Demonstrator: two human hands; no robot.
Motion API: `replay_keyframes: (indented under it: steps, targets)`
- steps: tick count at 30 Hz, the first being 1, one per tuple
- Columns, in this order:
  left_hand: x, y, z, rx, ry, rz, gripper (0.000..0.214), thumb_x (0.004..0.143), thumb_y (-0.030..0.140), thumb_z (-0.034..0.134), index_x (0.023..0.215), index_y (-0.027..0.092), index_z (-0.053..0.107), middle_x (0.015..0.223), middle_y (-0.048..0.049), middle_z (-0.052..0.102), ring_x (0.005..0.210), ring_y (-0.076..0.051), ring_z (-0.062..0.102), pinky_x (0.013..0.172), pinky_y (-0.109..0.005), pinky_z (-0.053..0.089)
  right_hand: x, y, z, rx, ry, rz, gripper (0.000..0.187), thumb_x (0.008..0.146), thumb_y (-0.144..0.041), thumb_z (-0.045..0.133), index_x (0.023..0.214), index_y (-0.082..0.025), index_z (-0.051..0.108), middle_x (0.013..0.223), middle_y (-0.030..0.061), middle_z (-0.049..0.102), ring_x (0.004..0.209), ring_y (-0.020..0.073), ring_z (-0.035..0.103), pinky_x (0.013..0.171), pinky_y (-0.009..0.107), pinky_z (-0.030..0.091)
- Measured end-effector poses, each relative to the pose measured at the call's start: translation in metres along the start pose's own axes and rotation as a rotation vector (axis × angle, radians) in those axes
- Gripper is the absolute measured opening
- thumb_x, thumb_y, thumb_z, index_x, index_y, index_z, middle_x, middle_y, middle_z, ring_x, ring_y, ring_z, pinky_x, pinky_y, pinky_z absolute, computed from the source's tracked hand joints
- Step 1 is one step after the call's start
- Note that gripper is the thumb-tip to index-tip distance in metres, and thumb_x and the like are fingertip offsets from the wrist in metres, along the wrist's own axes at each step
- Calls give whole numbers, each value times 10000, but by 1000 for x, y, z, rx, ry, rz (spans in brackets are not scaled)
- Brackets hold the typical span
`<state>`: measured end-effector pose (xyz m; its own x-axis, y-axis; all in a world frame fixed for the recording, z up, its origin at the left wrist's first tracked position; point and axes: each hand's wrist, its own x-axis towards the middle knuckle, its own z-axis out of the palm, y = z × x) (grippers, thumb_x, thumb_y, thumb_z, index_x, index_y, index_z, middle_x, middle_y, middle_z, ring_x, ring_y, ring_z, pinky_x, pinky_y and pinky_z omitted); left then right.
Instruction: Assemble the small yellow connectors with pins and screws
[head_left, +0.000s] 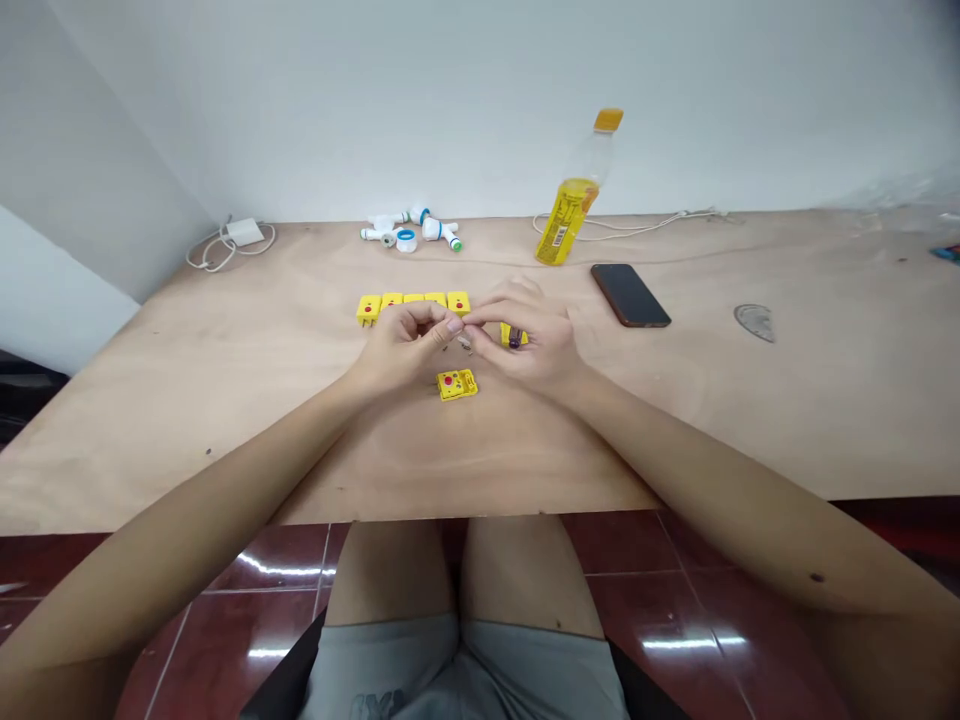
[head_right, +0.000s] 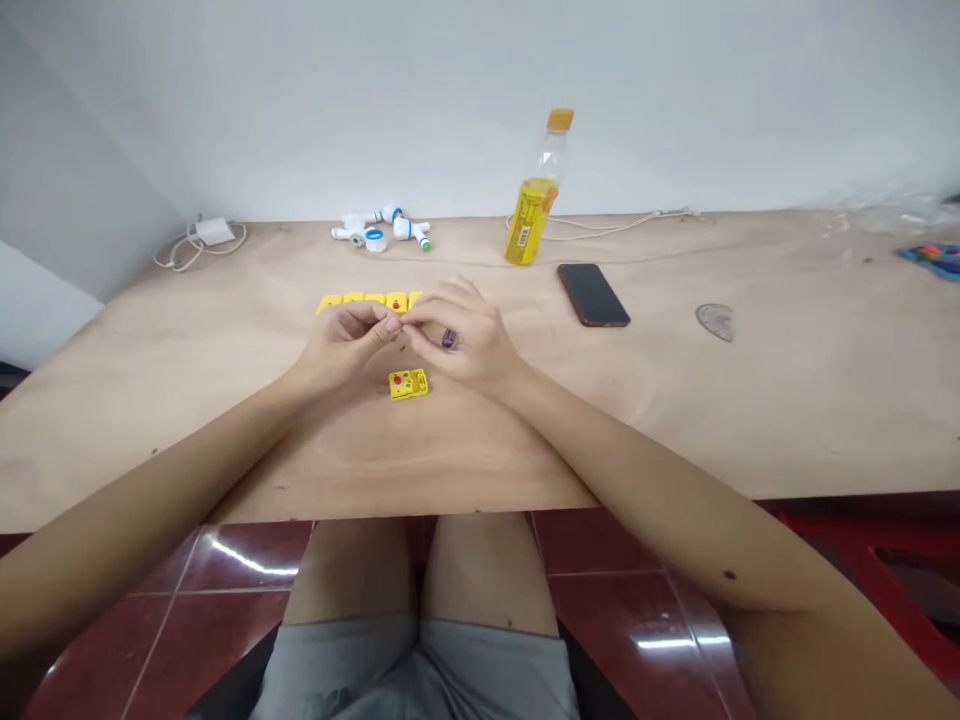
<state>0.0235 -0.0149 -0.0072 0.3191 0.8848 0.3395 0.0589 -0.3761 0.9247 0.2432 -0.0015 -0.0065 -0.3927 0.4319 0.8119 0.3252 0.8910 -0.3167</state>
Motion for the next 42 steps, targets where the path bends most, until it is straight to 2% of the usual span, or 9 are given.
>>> replay_keyframes:
  steps: [2, 4, 7, 9, 12, 15, 18, 28, 42]
  targets:
    - [1, 2, -7, 35, 4, 9, 577, 971, 768, 777, 901, 196, 761, 850, -51, 714, 780, -183, 610, 730, -339, 459, -1, 1, 0, 20, -24, 29, 106, 1070, -316, 686, 996, -275, 750, 958, 63, 811, 896, 277, 732, 922, 518, 581]
    - [1, 4, -20, 112, -57, 60, 554, 982, 758, 763, 945, 206, 739, 903, -54, 715, 824, -193, 607, 769, -349, 461, -2, 4, 0, 47, -83, 17, 102, 1075, -288, 681, 992, -267, 736, 947, 58, 808, 895, 267, 725, 918, 496, 576]
    - [-2, 6, -43, 390, -327, 145, 561, 799, 653, 974, 1027, 225, 690, 1021, -53, 706, 911, -212, 581, 821, -353, 455, -5, 8, 0, 89, -258, -35, 112, 1094, -246, 659, 1007, -255, 728, 961, 53, 809, 904, 250, 712, 916, 461, 567]
    - [-5, 5, -52, 497, -416, 121, 624, 740, 637, 1011, 964, 232, 592, 995, -38, 660, 862, -202, 540, 754, -335, 425, -6, 9, 0, 89, -389, -47, 135, 1106, -244, 640, 1013, -246, 737, 976, 60, 806, 926, 257, 703, 929, 462, 563]
    - [-7, 1, -52, 514, -471, 109, 725, 688, 647, 1038, 945, 244, 494, 960, -22, 621, 825, -197, 514, 702, -324, 403, -8, 10, 1, 79, -523, -50, 170, 1111, -222, 619, 1032, -240, 769, 1074, 85, 827, 1030, 286, 721, 977, 482, 562]
    - [-6, -2, -43, 448, -525, 137, 654, 775, 589, 998, 952, 246, 470, 1011, -35, 651, 898, -221, 578, 752, -345, 455, -9, 10, 2, 79, -545, -76, 207, 1117, -191, 600, 1084, -245, 797, 1229, 98, 841, 1136, 302, 734, 1029, 501, 560]
    - [-5, -3, -39, 402, -533, 117, 566, 849, 507, 950, 946, 247, 456, 1002, -26, 644, 907, -219, 589, 776, -356, 474, -9, 10, 3, 64, -533, -104, 208, 1130, -204, 603, 1114, -235, 808, 1247, 109, 843, 1138, 307, 726, 1033, 515, 570]
    - [-4, -7, -39, 357, -531, 101, 554, 836, 507, 944, 937, 244, 467, 1002, -32, 644, 946, -240, 609, 810, -377, 501, -5, 2, 1, 49, -532, -120, 227, 1143, -221, 584, 1110, -239, 808, 1220, 122, 831, 1121, 316, 720, 994, 517, 595]
    - [-4, -7, -40, 392, -527, 71, 545, 814, 452, 949, 908, 245, 453, 943, -5, 588, 872, -208, 534, 748, -347, 408, -4, -3, -1, 39, -593, -142, 276, 1161, -213, 536, 1051, -233, 788, 1219, 126, 830, 1160, 324, 731, 1013, 537, 596]
